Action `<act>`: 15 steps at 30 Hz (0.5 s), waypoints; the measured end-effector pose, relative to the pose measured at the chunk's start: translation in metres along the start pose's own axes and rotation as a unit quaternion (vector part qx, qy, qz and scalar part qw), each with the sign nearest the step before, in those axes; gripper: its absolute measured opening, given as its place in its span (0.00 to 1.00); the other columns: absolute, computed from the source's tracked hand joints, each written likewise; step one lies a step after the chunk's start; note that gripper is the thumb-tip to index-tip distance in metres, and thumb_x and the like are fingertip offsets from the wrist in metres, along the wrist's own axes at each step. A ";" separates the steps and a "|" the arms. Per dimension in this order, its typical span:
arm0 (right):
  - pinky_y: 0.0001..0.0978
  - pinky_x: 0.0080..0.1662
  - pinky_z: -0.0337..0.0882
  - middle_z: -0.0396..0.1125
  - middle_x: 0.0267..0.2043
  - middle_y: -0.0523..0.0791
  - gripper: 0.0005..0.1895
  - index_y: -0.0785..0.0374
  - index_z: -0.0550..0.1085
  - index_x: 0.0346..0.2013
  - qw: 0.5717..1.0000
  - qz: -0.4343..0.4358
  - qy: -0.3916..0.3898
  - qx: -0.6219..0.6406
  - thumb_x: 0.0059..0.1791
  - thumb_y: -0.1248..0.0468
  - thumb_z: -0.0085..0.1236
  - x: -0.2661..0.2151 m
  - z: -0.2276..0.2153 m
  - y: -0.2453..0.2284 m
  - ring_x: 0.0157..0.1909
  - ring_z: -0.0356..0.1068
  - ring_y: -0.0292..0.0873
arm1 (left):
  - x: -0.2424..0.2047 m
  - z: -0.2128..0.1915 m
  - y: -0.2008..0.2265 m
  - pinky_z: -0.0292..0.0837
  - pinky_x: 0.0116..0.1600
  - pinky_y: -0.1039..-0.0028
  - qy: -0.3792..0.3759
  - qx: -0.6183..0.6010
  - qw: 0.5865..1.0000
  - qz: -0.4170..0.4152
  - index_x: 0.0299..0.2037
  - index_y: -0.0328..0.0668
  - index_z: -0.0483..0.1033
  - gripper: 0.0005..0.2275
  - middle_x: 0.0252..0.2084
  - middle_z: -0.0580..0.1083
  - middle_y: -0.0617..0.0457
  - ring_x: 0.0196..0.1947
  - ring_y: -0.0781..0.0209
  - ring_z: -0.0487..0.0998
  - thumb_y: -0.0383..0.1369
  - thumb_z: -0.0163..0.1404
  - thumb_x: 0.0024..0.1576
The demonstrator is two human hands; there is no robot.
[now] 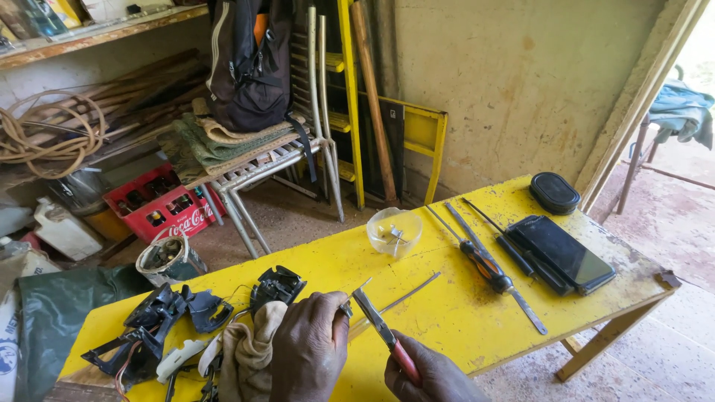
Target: The person uses pliers to bend and shape a small metal pin held in their left hand. They repeatedly adjust the pin's position and apply pressure with the pliers to modify its form on a yellow workbench.
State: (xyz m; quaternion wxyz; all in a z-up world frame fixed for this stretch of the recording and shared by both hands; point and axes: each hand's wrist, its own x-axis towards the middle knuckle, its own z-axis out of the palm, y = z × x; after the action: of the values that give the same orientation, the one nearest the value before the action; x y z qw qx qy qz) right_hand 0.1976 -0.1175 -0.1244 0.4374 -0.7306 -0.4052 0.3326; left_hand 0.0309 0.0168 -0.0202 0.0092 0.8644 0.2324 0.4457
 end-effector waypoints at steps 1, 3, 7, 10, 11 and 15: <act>0.19 0.38 0.56 0.45 0.34 0.35 0.13 0.51 0.64 0.34 0.885 0.168 0.013 0.435 0.62 0.56 0.50 0.006 0.001 -0.005 0.36 0.49 0.27 | 0.001 -0.001 0.001 0.75 0.45 0.61 0.006 0.004 1.000 0.007 0.46 0.50 0.79 0.11 0.37 0.80 0.56 0.37 0.50 0.80 0.26 0.59 0.55; 0.11 0.36 0.56 0.46 0.33 0.37 0.10 0.54 0.66 0.37 0.561 0.288 0.012 0.776 0.61 0.59 0.51 0.017 0.003 -0.015 0.35 0.52 0.21 | 0.002 -0.003 0.001 0.76 0.45 0.61 0.012 0.009 1.000 0.013 0.45 0.50 0.79 0.10 0.36 0.80 0.55 0.37 0.49 0.80 0.26 0.59 0.55; 0.15 0.39 0.66 0.57 0.34 0.40 0.06 0.60 0.71 0.39 0.525 0.336 0.074 0.779 0.55 0.64 0.61 0.015 -0.008 -0.014 0.36 0.62 0.27 | 0.000 -0.002 -0.004 0.72 0.42 0.60 -0.008 0.024 0.999 0.040 0.44 0.51 0.77 0.11 0.32 0.74 0.55 0.34 0.49 0.75 0.25 0.59 0.54; 0.14 0.42 0.58 0.52 0.36 0.31 0.08 0.49 0.72 0.38 0.882 0.220 0.005 0.417 0.58 0.53 0.57 -0.008 -0.016 -0.015 0.38 0.53 0.25 | 0.002 -0.005 -0.001 0.73 0.42 0.61 -0.007 0.021 0.999 0.035 0.43 0.51 0.77 0.10 0.32 0.75 0.55 0.34 0.50 0.77 0.24 0.59 0.54; 0.21 0.45 0.57 0.53 0.38 0.29 0.09 0.45 0.72 0.36 0.998 0.050 0.004 -0.023 0.57 0.52 0.60 -0.016 -0.017 -0.018 0.39 0.53 0.31 | 0.004 -0.006 0.000 0.74 0.42 0.62 0.000 0.019 0.999 0.036 0.42 0.50 0.77 0.10 0.31 0.75 0.56 0.33 0.52 0.77 0.23 0.58 0.54; 0.21 0.43 0.60 0.59 0.34 0.29 0.02 0.44 0.74 0.37 0.998 -0.007 -0.014 -0.067 0.54 0.58 0.55 -0.021 -0.023 -0.039 0.38 0.56 0.29 | 0.005 -0.008 0.002 0.73 0.43 0.61 -0.005 0.026 1.000 0.015 0.44 0.53 0.77 0.12 0.33 0.77 0.57 0.35 0.52 0.78 0.24 0.59 0.53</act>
State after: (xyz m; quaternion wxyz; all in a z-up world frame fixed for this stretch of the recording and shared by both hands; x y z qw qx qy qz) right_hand 0.1954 -0.1335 -0.0773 0.3837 -0.7509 -0.4377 0.3120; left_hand 0.0280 0.0159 -0.0111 -0.0194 0.8701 0.2306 0.4352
